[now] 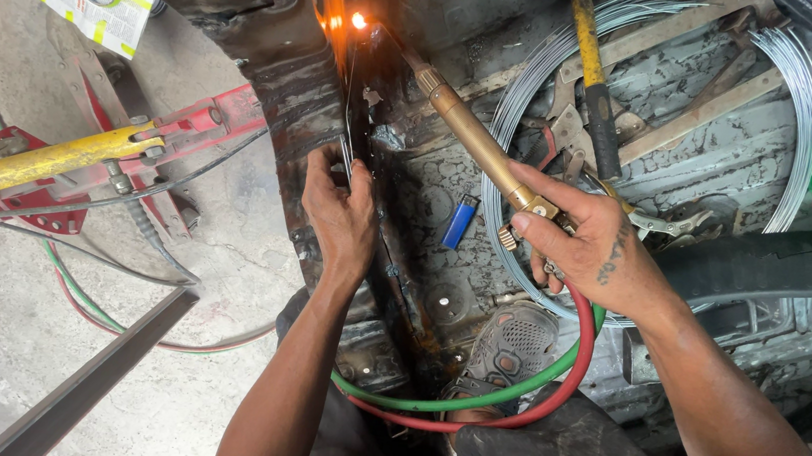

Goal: The person lies under a vehicle and uses a handheld gas torch to heat and burn material along the vehicle's undercarriage seam, holding a length of wire in the other hand while directing the flame at the body panel. The torch flame and sparks are visible as the person works along the seam.

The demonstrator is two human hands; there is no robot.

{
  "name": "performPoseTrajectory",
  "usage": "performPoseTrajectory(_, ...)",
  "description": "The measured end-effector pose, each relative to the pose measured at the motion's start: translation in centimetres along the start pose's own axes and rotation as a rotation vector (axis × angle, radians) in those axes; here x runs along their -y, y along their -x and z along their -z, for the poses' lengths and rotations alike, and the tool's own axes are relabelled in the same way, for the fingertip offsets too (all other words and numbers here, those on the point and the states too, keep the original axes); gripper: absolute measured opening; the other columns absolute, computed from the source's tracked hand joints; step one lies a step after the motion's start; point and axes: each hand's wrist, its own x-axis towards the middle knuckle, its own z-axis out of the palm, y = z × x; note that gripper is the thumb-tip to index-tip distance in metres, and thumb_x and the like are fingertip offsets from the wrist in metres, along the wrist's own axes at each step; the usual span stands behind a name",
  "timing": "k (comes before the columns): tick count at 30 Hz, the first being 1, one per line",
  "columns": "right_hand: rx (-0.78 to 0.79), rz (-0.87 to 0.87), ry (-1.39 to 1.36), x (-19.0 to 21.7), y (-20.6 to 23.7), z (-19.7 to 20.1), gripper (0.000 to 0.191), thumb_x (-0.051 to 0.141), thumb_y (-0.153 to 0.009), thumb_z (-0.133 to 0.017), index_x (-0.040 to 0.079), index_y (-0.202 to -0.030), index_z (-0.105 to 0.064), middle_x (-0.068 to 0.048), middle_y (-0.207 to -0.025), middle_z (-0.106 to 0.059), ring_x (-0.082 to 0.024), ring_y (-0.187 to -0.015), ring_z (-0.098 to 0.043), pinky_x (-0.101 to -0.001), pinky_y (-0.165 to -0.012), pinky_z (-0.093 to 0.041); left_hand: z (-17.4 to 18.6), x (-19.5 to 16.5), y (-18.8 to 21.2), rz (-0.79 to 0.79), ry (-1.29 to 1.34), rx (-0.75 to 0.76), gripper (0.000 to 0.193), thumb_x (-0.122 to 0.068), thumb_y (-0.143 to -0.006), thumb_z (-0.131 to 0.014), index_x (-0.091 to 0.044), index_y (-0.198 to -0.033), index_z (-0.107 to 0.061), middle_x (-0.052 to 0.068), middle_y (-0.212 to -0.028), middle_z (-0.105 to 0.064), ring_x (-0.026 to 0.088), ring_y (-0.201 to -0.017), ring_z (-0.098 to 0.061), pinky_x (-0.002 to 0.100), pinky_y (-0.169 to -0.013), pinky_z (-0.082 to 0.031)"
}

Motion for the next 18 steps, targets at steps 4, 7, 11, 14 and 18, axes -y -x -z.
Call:
performPoseTrajectory(4,0.0,0.006,0.001,-0.05,-0.08,-0.03,0.059,0.012,-0.095,-0.063,0.014,-0.152,-0.05,-0.002,-0.083,-0.066,-0.007,-0.053,-0.061,-0.0236,-0.04,-0.05,-0.14,-0.02,-0.09,0.001,0.014,-0.012,0.018,-0.01,-0.099,-0.061,0.003,-0.112,-0.06,0.007,-0.089,-0.067,0.01,-0.064,-0.059,0.027,-0.057,-0.049)
performPoseTrajectory(7,-0.003,-0.01,-0.002,-0.08,-0.15,-0.04,0.059,0.011,-0.094,-0.063,0.014,-0.152,-0.049,-0.002,-0.084,-0.067,-0.007,-0.052,-0.062,-0.0239,-0.04,-0.05,0.03,-0.01,0.06,0.038,0.02,0.009,0.018,-0.01,-0.099,-0.06,0.003,-0.111,-0.06,0.007,-0.087,-0.066,0.01,-0.063,-0.058,0.027,-0.055,-0.047)
performPoseTrajectory(11,-0.005,-0.007,-0.008,-0.09,-0.01,-0.03,0.059,0.011,-0.095,-0.063,0.013,-0.152,-0.05,-0.003,-0.084,-0.067,-0.007,-0.053,-0.061,-0.0239,-0.04,-0.05,0.07,0.07,0.08,-0.016,0.018,-0.011,0.017,-0.01,-0.1,-0.06,0.003,-0.11,-0.061,0.008,-0.088,-0.067,0.01,-0.066,-0.058,0.026,-0.058,-0.049)
performPoseTrajectory(14,-0.013,-0.018,0.004,-0.02,0.0,-0.05,0.059,0.012,-0.094,-0.064,0.013,-0.152,-0.05,-0.003,-0.084,-0.068,-0.007,-0.053,-0.061,-0.0243,-0.04,-0.049,-0.01,0.16,-0.02,0.002,0.03,-0.012,0.017,-0.011,-0.099,-0.06,0.003,-0.11,-0.061,0.008,-0.088,-0.067,0.01,-0.065,-0.058,0.026,-0.057,-0.048)
performPoseTrajectory(18,-0.005,-0.027,-0.002,0.14,-0.05,-0.09,0.059,0.012,-0.094,-0.063,0.014,-0.152,-0.05,-0.002,-0.082,-0.066,-0.007,-0.053,-0.061,-0.0243,-0.039,-0.049,-0.1,0.34,-0.19,-0.008,0.026,-0.021,0.017,-0.011,-0.099,-0.06,0.003,-0.11,-0.061,0.008,-0.089,-0.067,0.01,-0.066,-0.059,0.027,-0.058,-0.049)
